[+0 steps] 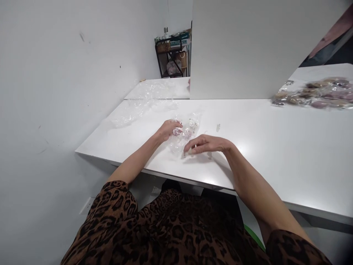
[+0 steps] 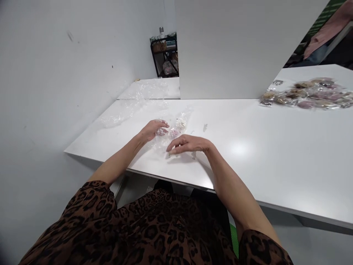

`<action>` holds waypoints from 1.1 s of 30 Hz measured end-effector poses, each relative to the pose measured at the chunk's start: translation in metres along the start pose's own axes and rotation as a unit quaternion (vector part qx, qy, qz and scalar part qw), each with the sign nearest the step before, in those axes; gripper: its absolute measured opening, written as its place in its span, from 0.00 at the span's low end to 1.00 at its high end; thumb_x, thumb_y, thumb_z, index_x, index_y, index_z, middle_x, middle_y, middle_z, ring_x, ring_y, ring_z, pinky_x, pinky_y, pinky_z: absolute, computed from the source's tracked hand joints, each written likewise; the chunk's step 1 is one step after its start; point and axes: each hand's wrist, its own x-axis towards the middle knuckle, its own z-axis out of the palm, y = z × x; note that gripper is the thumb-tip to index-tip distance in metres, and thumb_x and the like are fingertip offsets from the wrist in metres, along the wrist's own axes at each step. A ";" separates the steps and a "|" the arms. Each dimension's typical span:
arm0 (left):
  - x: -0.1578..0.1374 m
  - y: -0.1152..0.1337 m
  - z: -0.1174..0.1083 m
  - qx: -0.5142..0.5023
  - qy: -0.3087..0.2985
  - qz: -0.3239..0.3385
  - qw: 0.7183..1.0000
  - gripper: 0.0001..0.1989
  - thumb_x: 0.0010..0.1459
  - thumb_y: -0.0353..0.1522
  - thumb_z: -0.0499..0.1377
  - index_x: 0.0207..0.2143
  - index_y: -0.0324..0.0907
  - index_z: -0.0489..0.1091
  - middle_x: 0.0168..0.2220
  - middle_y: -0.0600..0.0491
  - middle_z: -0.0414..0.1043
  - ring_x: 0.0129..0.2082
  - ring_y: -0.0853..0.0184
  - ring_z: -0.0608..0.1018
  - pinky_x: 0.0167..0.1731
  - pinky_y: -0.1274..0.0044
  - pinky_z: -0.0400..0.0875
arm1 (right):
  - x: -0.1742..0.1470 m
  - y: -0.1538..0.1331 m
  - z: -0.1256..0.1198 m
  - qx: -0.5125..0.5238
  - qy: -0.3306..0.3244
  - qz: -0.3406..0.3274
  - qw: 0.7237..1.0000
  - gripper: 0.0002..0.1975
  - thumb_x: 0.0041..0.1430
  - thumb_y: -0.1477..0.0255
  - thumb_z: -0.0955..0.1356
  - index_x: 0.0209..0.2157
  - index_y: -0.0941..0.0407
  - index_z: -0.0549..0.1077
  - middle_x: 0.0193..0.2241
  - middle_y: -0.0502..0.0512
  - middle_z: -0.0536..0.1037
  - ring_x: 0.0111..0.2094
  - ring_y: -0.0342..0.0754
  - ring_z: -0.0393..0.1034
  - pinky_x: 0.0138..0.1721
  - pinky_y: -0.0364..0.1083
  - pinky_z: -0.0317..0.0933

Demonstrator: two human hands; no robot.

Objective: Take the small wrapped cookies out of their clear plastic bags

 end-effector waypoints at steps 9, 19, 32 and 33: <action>-0.010 0.061 0.020 -0.101 -0.090 0.037 0.990 0.03 0.55 0.30 0.59 0.31 0.40 0.68 0.48 0.44 0.80 0.46 0.58 0.81 0.48 0.69 0.73 | 0.011 0.012 -0.051 0.182 0.384 -0.053 0.903 0.14 0.44 0.63 0.80 0.29 0.57 0.80 0.25 0.53 0.79 0.20 0.37 0.60 0.21 0.41 0.54; -0.034 0.132 0.055 -0.139 -0.115 0.136 0.974 0.07 0.62 0.32 0.54 0.38 0.41 0.71 0.49 0.50 0.81 0.56 0.57 0.81 0.54 0.68 0.78 | 0.008 0.020 -0.072 0.254 0.482 -0.052 0.837 0.03 0.49 0.75 0.73 0.28 0.58 0.76 0.23 0.51 0.77 0.18 0.36 0.63 0.18 0.37 0.54; -0.069 0.218 0.086 -0.114 -0.111 0.305 0.939 0.19 0.70 0.31 0.42 0.28 0.47 0.65 0.41 0.60 0.81 0.62 0.64 0.78 0.58 0.70 0.78 | 0.002 0.019 -0.083 0.242 0.517 -0.051 0.819 0.05 0.49 0.71 0.72 0.30 0.57 0.74 0.24 0.50 0.76 0.19 0.37 0.61 0.20 0.38 0.53; -0.072 0.223 0.086 -0.114 -0.114 0.317 0.935 0.20 0.72 0.31 0.40 0.28 0.47 0.63 0.40 0.60 0.80 0.62 0.66 0.78 0.58 0.71 0.78 | 0.002 0.020 -0.084 0.215 0.511 -0.041 0.831 0.06 0.50 0.71 0.72 0.30 0.57 0.74 0.25 0.50 0.76 0.20 0.37 0.62 0.21 0.39 0.53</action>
